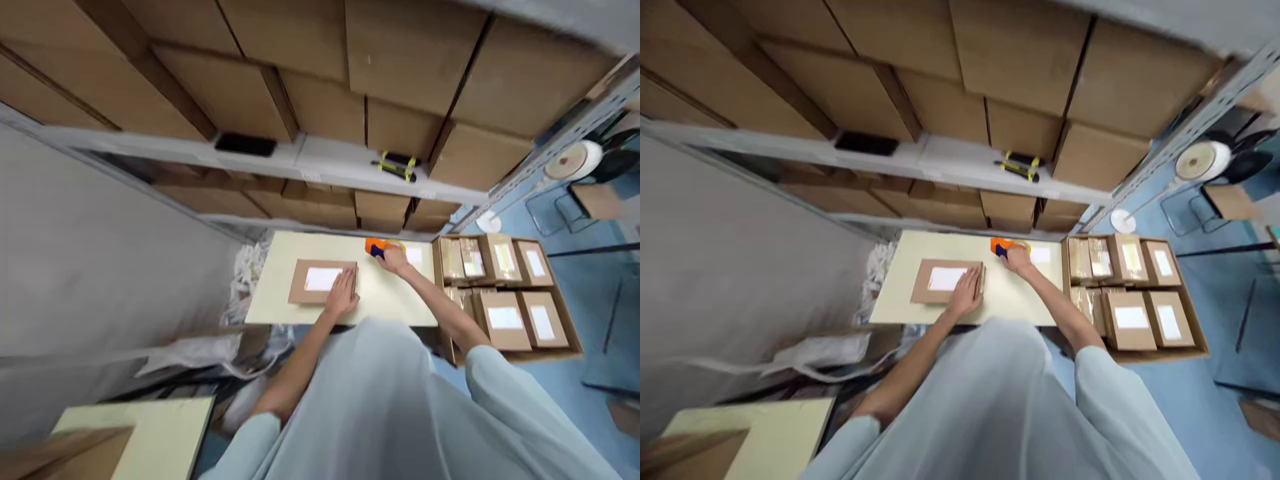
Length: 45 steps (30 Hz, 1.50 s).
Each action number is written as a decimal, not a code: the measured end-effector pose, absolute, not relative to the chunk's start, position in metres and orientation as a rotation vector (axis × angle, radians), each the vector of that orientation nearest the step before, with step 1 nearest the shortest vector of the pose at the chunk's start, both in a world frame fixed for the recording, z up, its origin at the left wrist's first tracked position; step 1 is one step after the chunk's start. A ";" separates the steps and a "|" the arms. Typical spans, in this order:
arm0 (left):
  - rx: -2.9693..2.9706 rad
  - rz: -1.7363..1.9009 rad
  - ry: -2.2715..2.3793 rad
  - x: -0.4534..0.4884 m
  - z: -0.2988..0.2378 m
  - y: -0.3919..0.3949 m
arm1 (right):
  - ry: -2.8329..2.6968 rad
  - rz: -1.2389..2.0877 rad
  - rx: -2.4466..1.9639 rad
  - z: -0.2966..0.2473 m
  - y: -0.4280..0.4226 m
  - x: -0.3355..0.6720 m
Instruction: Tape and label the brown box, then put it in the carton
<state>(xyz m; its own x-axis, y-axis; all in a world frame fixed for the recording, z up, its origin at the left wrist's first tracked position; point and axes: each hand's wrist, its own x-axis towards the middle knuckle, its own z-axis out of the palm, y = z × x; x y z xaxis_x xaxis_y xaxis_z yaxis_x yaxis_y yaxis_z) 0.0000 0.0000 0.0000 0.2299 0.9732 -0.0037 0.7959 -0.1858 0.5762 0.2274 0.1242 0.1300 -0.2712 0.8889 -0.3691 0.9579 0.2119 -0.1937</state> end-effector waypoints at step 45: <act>1.833 0.625 1.941 0.000 -0.020 -0.023 | 1.994 -2.064 2.139 -0.047 -0.127 0.217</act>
<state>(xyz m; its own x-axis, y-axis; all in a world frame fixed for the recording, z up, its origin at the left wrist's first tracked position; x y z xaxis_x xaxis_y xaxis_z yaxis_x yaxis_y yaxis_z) 0.0002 -0.0235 -0.0204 -0.0624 0.9979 0.0177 0.8204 0.0412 0.5703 0.2168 -0.1265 -0.0473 -0.2250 0.8790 -0.4205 0.3901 -0.3142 -0.8655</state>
